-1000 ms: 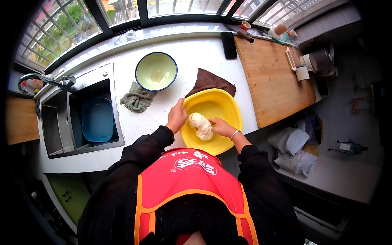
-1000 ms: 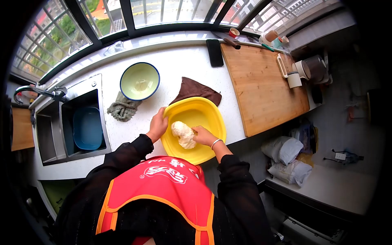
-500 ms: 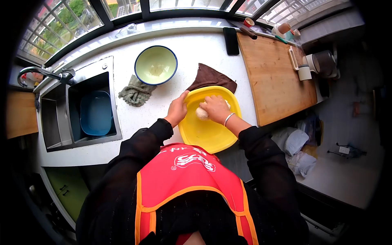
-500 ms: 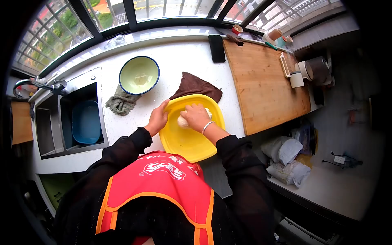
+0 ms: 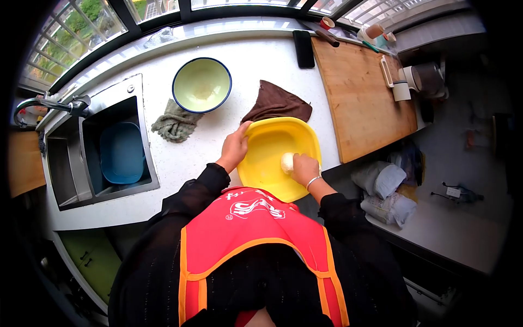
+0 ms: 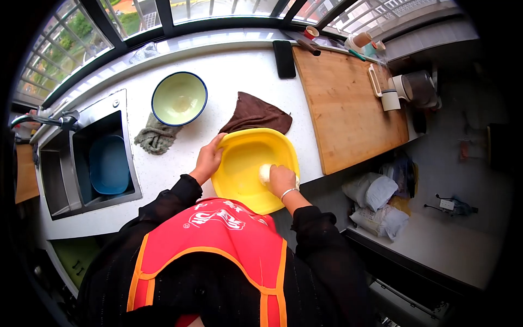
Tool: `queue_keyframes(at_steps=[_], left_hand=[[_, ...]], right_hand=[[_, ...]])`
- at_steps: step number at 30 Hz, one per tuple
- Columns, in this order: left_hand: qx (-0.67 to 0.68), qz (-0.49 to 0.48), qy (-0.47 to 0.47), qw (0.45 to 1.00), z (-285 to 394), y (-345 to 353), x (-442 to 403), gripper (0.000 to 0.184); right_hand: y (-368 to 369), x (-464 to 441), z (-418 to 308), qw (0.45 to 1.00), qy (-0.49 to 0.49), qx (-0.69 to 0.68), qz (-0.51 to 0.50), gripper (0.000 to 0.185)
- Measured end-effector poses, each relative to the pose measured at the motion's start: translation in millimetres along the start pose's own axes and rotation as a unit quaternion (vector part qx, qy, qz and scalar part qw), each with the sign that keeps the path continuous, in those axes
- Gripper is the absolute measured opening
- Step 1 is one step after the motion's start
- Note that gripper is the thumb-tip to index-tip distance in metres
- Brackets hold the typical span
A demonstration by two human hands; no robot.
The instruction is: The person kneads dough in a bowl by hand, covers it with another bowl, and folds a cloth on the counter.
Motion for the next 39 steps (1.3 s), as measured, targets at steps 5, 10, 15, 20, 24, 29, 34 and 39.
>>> queue_keyframes(at_steps=[5, 10, 15, 20, 24, 29, 34, 39], left_hand=[[-0.01, 0.013, 0.007, 1.0, -0.2, 4.0, -0.4, 0.044], [0.026, 0.051, -0.049, 0.997, 4.7, 2.5, 13.1, 0.044], [0.044, 0.037, -0.005, 0.998, 0.2, 2.7, 59.6, 0.059], [0.122, -0.11, -0.152, 0.975, -2.9, -11.3, 65.9, 0.062], [-0.03, -0.07, -0.004, 0.997, 9.2, 3.0, 18.0, 0.063], [-0.062, -0.095, 0.083, 0.99, 16.6, 17.0, -4.0, 0.062], [-0.075, -0.145, 0.079, 0.983, 20.4, 13.7, -6.9, 0.067], [-0.084, -0.167, 0.043, 0.981, 23.0, 16.1, -14.7, 0.07]], right_hand=[[2.5, 15.8, -19.9, 0.981, 0.05, -0.142, -0.12, 0.049], [7.3, 6.5, -57.0, 0.958, 0.002, -0.284, -0.046, 0.049], [-5.4, 0.5, -79.9, 0.886, -0.032, -0.436, 0.151, 0.06], [6.9, 13.2, -67.2, 0.834, 0.095, -0.522, 0.153, 0.054], [37.4, 30.0, -44.9, 0.547, 0.231, -0.793, 0.136, 0.039], [75.1, 10.7, -25.2, 0.503, 0.353, -0.742, 0.268, 0.04], [72.4, -16.0, -14.1, 0.684, 0.416, -0.533, 0.274, 0.048], [58.9, -35.6, 16.3, 0.72, 0.325, -0.587, 0.175, 0.045]])
Point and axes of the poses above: each hand's wrist, its own x-axis away from the middle knuckle, its own y-axis out of the palm, z = x × y, the point moved 1 cm from there along -x, towards the middle knuckle, and after that the axes turned 4 degrees about x, right-handed, at the moved point
